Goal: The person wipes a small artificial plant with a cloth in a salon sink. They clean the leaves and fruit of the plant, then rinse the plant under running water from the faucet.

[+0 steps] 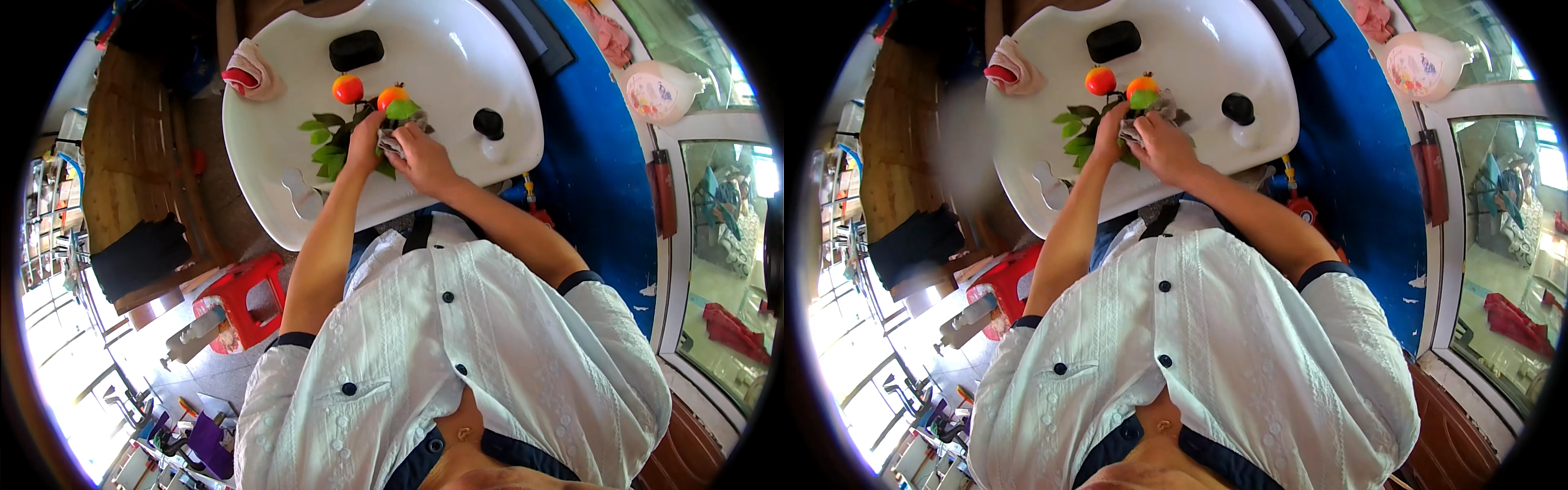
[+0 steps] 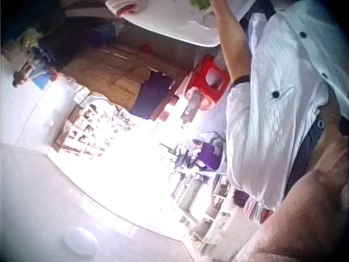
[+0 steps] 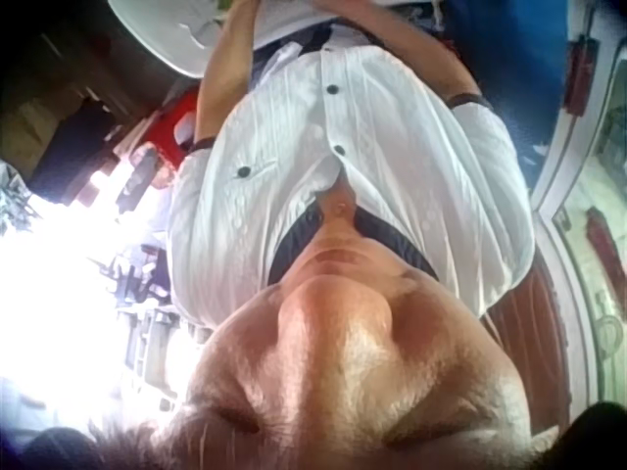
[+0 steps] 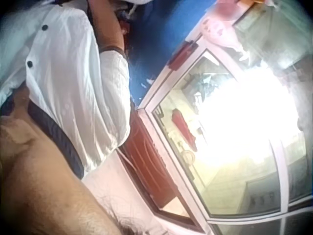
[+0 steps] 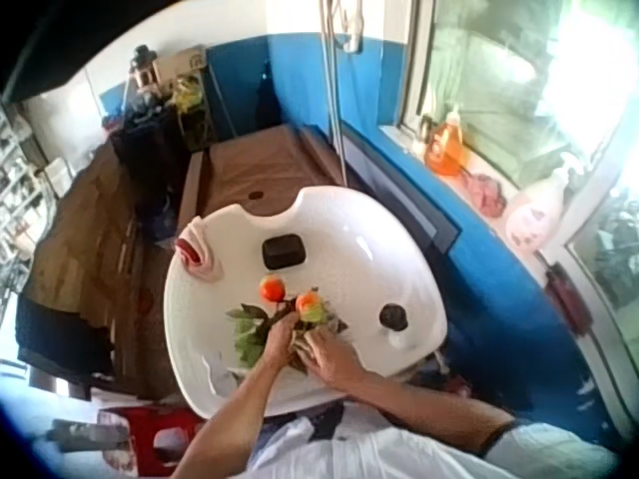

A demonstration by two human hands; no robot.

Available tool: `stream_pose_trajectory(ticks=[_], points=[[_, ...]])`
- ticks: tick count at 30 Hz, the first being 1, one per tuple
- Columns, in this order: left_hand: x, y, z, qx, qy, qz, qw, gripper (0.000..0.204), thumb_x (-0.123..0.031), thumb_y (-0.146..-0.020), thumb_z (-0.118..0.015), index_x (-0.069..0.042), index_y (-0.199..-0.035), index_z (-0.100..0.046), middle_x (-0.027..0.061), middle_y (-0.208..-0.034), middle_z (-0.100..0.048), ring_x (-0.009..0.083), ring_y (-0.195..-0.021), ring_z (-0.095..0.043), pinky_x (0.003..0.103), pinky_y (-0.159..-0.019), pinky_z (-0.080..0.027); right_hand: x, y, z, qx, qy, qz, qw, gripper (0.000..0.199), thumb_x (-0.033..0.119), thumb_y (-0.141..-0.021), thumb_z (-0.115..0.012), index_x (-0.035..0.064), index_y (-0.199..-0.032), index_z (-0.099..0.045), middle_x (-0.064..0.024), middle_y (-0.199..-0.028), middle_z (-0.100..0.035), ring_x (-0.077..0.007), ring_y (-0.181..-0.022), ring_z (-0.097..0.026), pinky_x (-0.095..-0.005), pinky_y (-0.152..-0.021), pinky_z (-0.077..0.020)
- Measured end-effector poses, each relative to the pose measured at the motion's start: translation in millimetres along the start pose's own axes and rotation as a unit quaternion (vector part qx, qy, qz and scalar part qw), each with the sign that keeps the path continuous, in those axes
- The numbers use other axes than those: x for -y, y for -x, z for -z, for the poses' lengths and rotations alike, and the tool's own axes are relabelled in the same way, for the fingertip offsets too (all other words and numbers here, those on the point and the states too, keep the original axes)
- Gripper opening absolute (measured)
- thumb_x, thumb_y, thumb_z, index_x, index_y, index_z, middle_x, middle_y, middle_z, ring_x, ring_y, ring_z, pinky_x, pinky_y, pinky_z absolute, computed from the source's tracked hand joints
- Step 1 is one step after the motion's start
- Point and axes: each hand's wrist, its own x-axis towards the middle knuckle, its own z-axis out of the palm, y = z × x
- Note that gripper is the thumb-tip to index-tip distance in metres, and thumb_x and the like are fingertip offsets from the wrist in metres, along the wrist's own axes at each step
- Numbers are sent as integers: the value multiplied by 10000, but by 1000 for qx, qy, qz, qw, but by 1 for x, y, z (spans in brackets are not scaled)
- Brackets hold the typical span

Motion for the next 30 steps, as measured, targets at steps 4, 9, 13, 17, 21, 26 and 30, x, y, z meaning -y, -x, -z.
stream_pose_trajectory(ticks=[4,9,13,17,21,26,30], points=[[-23,1,-15,40,-278,-113,953,147,-105,-854,-515,-30,-949,-599,61,-833,-624,138,-793,-575,256,-712,-442,-32,12,39,61,-97,-93,989,324,216,-782,-604,19,-1004,-474,-136,-871,-518,-337,-783,-552,-391,-667,-464],[-22,-2,-23,-7,-195,-16,981,190,-122,-826,-555,-47,-997,-594,76,-885,-631,152,-804,-572,276,-736,-439,11,-20,67,-105,-282,-191,935,330,228,-804,-598,6,-1015,-473,-121,-878,-503,-308,-757,-546,-354,-688,-467],[-26,-2,-6,35,121,153,980,219,-112,-844,-507,-72,-1049,-573,57,-994,-603,161,-902,-565,300,-787,-454,-1,-9,-1,-75,-8,137,988,319,181,-767,-605,42,-1028,-487,-117,-959,-480,-298,-798,-550,-380,-669,-479],[-39,12,-12,44,-109,42,992,215,-99,-827,-567,-57,-1037,-584,34,-954,-595,136,-853,-552,256,-770,-438,-44,13,14,80,118,103,984,342,109,-704,-612,96,-1030,-508,-116,-999,-473,-297,-860,-546,-387,-703,-473],[-45,12,-28,22,-163,9,986,230,-162,-806,-622,-33,-996,-603,44,-916,-598,126,-818,-544,243,-760,-424,-59,-15,82,-55,101,40,993,306,81,-716,-599,103,-1014,-530,-97,-1004,-504,-297,-847,-559,-371,-690,-482],[-49,7,-27,-92,-225,-87,966,363,-225,-792,-641,-23,-1080,-552,93,-990,-581,183,-884,-560,279,-786,-426,-64,-35,182,-289,239,92,922,322,103,-712,-651,97,-1008,-526,-96,-936,-533,-300,-838,-565,-347,-665,-477],[-62,14,-24,-168,-262,-151,939,405,-248,-813,-609,-37,-1139,-494,127,-1061,-562,214,-906,-580,309,-777,-439,-101,14,173,-38,228,0,973,359,238,-757,-637,96,-1074,-546,-79,-1001,-548,-281,-899,-559,-349,-737,-466]])
